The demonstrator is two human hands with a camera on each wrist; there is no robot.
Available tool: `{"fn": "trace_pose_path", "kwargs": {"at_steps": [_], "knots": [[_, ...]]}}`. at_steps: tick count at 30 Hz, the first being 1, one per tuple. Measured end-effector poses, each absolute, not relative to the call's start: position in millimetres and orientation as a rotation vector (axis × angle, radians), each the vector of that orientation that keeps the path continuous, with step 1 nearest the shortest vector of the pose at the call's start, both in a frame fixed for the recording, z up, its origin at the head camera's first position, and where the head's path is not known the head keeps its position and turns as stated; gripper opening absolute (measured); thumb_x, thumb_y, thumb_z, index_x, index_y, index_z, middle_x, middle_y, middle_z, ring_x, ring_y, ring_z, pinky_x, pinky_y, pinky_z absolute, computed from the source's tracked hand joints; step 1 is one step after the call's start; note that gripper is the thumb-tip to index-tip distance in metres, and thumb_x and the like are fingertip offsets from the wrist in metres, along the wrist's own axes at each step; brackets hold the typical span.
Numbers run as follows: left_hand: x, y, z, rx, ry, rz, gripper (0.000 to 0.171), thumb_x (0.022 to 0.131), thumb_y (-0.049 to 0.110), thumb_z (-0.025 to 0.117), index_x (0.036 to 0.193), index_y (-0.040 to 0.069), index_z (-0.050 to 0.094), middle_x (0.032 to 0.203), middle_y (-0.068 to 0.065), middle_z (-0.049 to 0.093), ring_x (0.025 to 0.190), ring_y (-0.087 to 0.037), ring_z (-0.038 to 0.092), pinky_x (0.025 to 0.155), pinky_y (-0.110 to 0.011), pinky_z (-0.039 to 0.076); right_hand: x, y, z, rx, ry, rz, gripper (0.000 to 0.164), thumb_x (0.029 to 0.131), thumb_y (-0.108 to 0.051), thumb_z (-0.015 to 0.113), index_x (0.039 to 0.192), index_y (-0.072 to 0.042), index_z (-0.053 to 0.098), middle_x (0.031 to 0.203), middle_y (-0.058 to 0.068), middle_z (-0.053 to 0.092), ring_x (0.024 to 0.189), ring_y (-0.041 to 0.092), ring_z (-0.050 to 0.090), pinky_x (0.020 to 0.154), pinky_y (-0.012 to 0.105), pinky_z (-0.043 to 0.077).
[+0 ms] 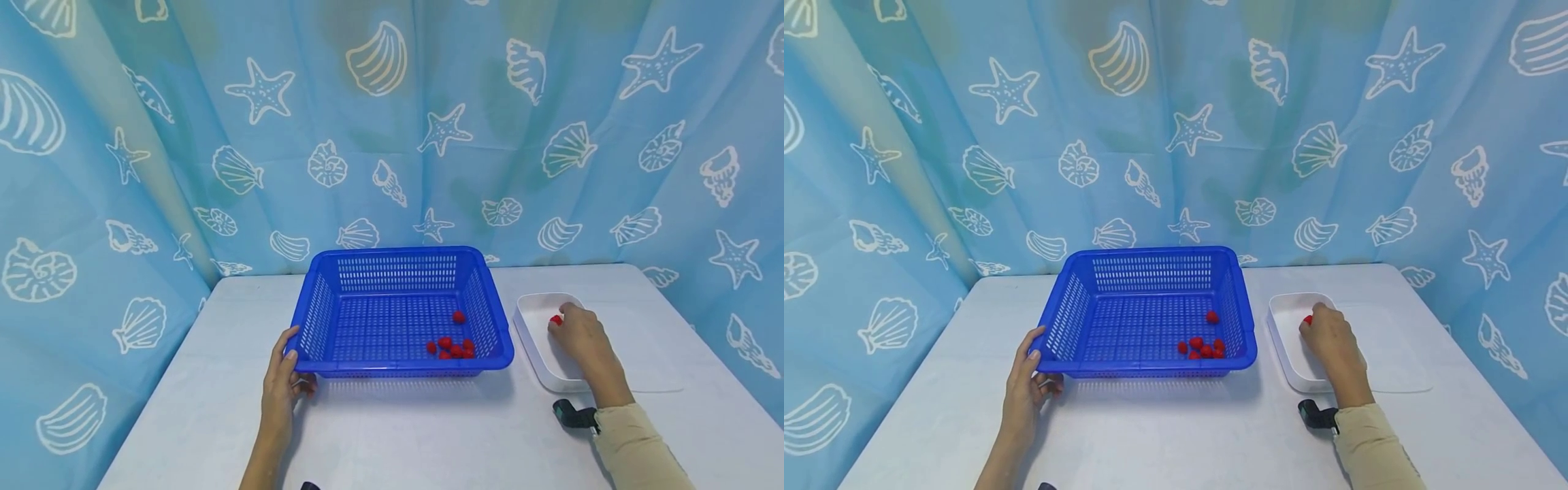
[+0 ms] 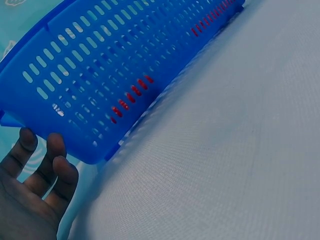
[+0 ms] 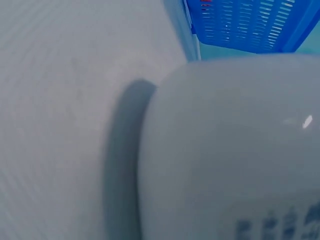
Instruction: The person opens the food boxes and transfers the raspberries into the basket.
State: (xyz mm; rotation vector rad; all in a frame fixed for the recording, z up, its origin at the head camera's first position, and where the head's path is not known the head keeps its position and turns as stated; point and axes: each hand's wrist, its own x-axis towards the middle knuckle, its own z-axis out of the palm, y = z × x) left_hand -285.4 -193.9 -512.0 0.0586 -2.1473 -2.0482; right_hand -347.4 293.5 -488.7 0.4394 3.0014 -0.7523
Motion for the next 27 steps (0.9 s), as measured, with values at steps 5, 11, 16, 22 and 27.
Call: {"fn": "trace_pose_path", "kwargs": {"at_steps": [5, 11, 16, 22, 27], "knots": [[-286.0, -194.0, -510.4, 0.073, -2.152, -2.052, 0.047, 0.106, 0.047, 0.038, 0.151, 0.035, 0.038, 0.125, -0.016, 0.052, 0.082, -0.03, 0.059, 0.063, -0.033, 0.052, -344.6, 292.7, -490.4, 0.446, 2.988, -0.753, 0.033, 0.095, -0.007, 0.061, 0.117, 0.015, 0.051, 0.108, 0.035, 0.058, 0.09, 0.044, 0.061, 0.089, 0.061, 0.049], [-285.7, -193.6, -509.2, 0.099, -2.176, -2.042, 0.048, 0.105, 0.049, 0.038, 0.151, 0.035, 0.037, 0.127, -0.016, 0.051, 0.084, -0.031, 0.059, 0.064, -0.033, 0.052, -340.7, 291.9, -487.0, 0.404, 3.054, -0.753, 0.031, 0.094, -0.009, 0.063, 0.113, 0.014, 0.054, 0.104, 0.034, 0.061, 0.083, 0.04, 0.061, 0.085, 0.058, 0.051], [-285.2, -193.8, -509.1, 0.102, -2.181, -2.047, 0.048, 0.105, 0.05, 0.038, 0.151, 0.037, 0.037, 0.129, -0.016, 0.05, 0.086, -0.034, 0.059, 0.065, -0.033, 0.052, -335.9, 291.7, -478.6, 0.333, 3.103, -0.811, 0.033, 0.093, -0.01, 0.066, 0.116, 0.012, 0.056, 0.098, 0.03, 0.062, 0.081, 0.037, 0.059, 0.076, 0.052, 0.053], [-287.1, -193.5, -510.0, 0.085, -2.174, -2.047, 0.048, 0.105, 0.05, 0.038, 0.151, 0.038, 0.038, 0.131, -0.015, 0.05, 0.085, -0.032, 0.059, 0.065, -0.033, 0.052, -331.2, 290.3, -466.0, 0.23, 3.179, -0.857, 0.032, 0.092, -0.012, 0.068, 0.115, 0.009, 0.06, 0.087, 0.02, 0.061, 0.075, 0.031, 0.055, 0.061, 0.038, 0.05], [-286.2, -193.6, -510.6, 0.077, -2.173, -2.043, 0.048, 0.105, 0.05, 0.038, 0.151, 0.038, 0.037, 0.131, -0.015, 0.051, 0.086, -0.032, 0.059, 0.065, -0.033, 0.052, -328.0, 283.3, -454.1, 0.155, 3.224, -0.883, 0.034, 0.093, -0.015, 0.068, 0.117, 0.007, 0.061, 0.083, 0.015, 0.06, 0.072, 0.027, 0.053, 0.057, 0.032, 0.046]]}}
